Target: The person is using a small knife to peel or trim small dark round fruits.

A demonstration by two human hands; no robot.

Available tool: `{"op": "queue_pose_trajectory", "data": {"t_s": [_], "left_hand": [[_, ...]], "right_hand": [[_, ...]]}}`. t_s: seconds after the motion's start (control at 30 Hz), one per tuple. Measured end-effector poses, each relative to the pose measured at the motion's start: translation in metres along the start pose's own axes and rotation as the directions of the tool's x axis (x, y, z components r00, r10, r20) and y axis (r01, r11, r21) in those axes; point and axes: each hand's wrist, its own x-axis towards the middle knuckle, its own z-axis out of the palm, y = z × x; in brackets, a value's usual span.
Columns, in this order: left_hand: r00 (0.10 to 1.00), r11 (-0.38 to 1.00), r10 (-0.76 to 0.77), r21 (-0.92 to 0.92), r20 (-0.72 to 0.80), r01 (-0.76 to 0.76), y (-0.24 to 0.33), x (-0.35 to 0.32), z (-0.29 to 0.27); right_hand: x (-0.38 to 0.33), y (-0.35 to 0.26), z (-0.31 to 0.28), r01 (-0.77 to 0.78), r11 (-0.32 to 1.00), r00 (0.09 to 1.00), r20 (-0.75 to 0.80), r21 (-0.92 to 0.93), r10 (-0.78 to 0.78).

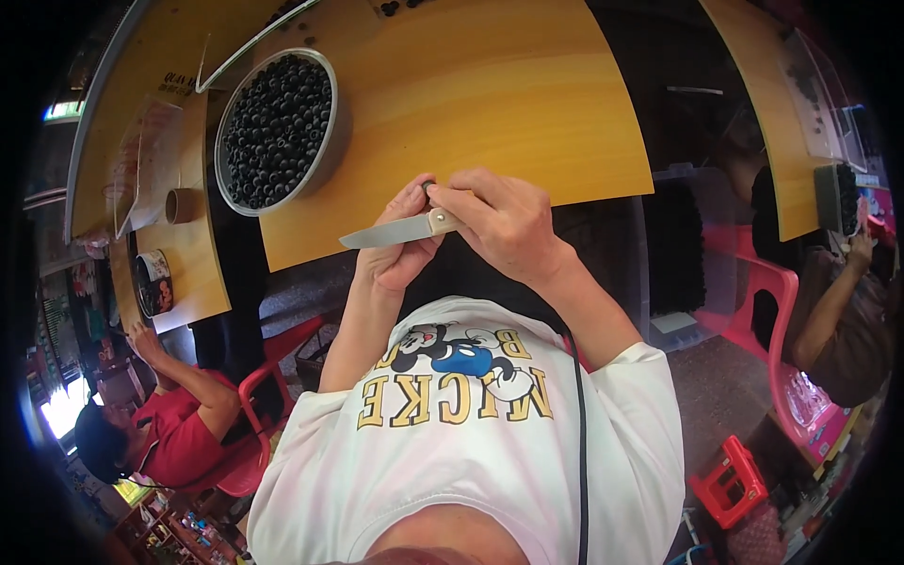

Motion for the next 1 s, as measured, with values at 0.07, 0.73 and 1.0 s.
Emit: {"op": "queue_pose_trajectory", "data": {"t_s": [0.07,0.73,1.0], "left_hand": [[0.999,0.999,0.0,-0.04,0.044,0.002,0.001,0.003,-0.007],[0.982,0.999,0.015,-0.032,0.19,-0.009,0.011,-0.002,-0.012],[0.928,0.991,0.08,0.069,0.364,-0.113,0.011,0.001,-0.017]], "right_hand": [[0.0,-0.001,-0.002,0.003,1.0,1.0,0.006,0.009,-0.003],[-0.002,-0.009,-0.015,-0.115,0.983,0.967,0.208,-0.144,0.144],[-0.005,-0.006,-0.02,-0.1,0.984,0.963,0.236,-0.144,0.132]]}}
